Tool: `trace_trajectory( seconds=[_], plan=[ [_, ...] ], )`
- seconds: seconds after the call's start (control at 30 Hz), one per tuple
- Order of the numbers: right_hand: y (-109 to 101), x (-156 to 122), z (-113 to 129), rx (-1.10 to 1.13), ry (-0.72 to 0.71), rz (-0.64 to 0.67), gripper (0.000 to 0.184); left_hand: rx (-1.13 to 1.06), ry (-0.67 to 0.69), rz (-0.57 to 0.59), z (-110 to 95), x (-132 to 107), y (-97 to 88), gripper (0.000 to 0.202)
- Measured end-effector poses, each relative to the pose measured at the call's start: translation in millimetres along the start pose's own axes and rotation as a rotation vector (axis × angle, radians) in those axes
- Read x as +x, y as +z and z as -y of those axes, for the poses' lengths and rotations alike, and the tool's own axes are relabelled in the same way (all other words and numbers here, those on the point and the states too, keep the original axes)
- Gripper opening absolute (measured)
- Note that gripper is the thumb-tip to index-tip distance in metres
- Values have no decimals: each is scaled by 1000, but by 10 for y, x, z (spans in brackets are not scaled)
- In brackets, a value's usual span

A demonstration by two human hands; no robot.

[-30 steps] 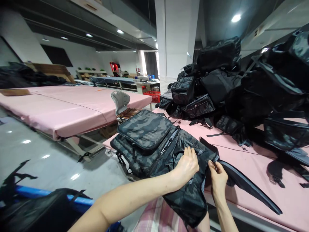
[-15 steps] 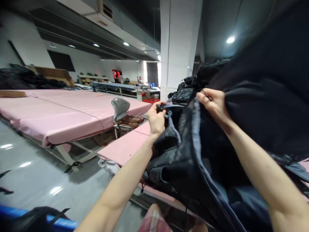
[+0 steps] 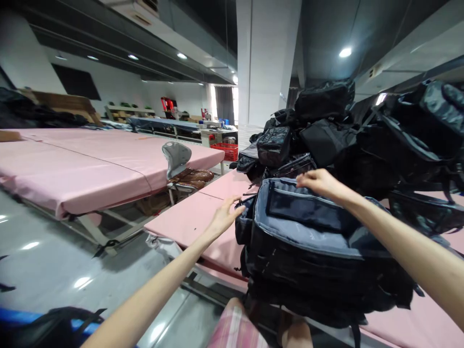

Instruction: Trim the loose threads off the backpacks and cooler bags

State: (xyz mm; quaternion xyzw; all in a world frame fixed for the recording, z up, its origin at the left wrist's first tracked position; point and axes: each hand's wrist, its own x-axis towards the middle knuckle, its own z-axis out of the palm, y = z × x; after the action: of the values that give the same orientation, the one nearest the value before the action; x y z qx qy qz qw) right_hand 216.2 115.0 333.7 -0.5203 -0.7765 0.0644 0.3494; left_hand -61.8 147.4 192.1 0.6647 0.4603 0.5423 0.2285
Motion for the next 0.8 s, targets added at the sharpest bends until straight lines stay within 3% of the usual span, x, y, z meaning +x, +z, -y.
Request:
trace_trajectory(
  seconds=[0.07,0.1,0.2,0.27,0.33,0.47,0.6,0.8],
  plan=[
    [113,-395,220,-33,-82,355,19,127,36,58,-260,-111,-140,29],
    [186,-591,338,-115,-131,415,18,122,-3,177,-392,-165,-170,37],
    [398,-1057,638,-501,-296,275,13,34,-235,586,-734,-234,-112,59],
    [498,-1248,760,-693,-451,142,14,34,-360,712,-886,-198,-16,59],
    [565,-1388,824,-793,-605,20,15,2,-459,755,-961,-157,60,52],
    [657,-1651,873,-926,-689,-122,14,-439,-649,729,-894,-287,99,31],
    [709,-1855,901,-1005,-662,-104,17,-920,-615,547,-700,-636,134,22],
    [564,-2056,867,-847,-645,-203,22,-1114,-582,357,-570,-886,273,25]
  ],
)
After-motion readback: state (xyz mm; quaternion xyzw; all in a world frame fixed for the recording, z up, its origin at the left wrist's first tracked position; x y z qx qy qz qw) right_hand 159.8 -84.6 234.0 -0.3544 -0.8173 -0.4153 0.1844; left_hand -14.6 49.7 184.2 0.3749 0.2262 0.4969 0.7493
